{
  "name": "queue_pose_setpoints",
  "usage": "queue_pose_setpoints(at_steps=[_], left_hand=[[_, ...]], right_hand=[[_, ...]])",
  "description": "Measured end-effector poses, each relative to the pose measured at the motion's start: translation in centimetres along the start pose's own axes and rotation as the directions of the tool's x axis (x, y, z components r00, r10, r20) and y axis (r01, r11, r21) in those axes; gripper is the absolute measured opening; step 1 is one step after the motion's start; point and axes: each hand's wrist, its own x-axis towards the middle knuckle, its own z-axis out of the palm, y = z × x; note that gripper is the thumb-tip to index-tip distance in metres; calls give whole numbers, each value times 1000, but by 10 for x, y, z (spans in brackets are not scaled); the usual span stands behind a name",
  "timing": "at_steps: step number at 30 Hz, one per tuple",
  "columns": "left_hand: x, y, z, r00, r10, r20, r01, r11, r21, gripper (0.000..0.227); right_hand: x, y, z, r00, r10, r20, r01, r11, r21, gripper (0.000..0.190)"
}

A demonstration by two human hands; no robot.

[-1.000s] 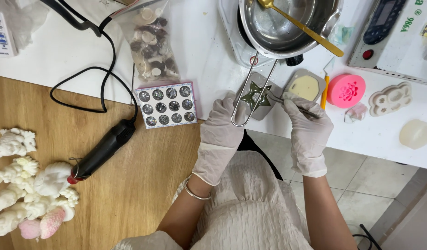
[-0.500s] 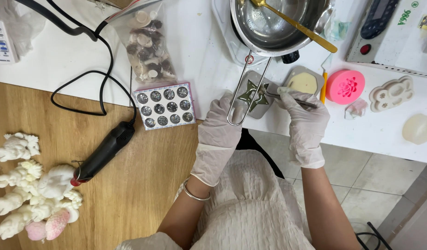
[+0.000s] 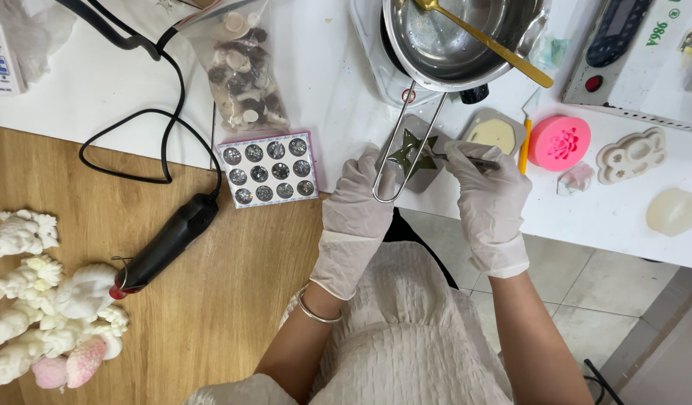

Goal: Pour melted wax from a small pot into a star-shaped candle mold and place decorations.

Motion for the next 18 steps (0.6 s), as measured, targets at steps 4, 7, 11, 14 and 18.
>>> queue_pose_setpoints(at_steps=[4,7,11,14,18], left_hand=[[3,3,-3,1000,-8,16,7,999,37,36],[4,6,-7,999,-31,34,28,998,64,39],[3,4,-6,999,-17,28,13,993,118,41],[2,1,-3,1000,-6,19,5,998,63,43],[1,-1,1,1000,21,-8,-21,999,49,41]], right_hand=[[9,0,0,970,-227,85,239,955,-176,14],[10,-6,3,951,-281,131,307,911,-276,13],[10,-8,7,955,-264,136,295,895,-336,10],[10,-5,8,942,-295,161,335,867,-369,9],[12,-11,14,923,-338,182,384,793,-473,8]])
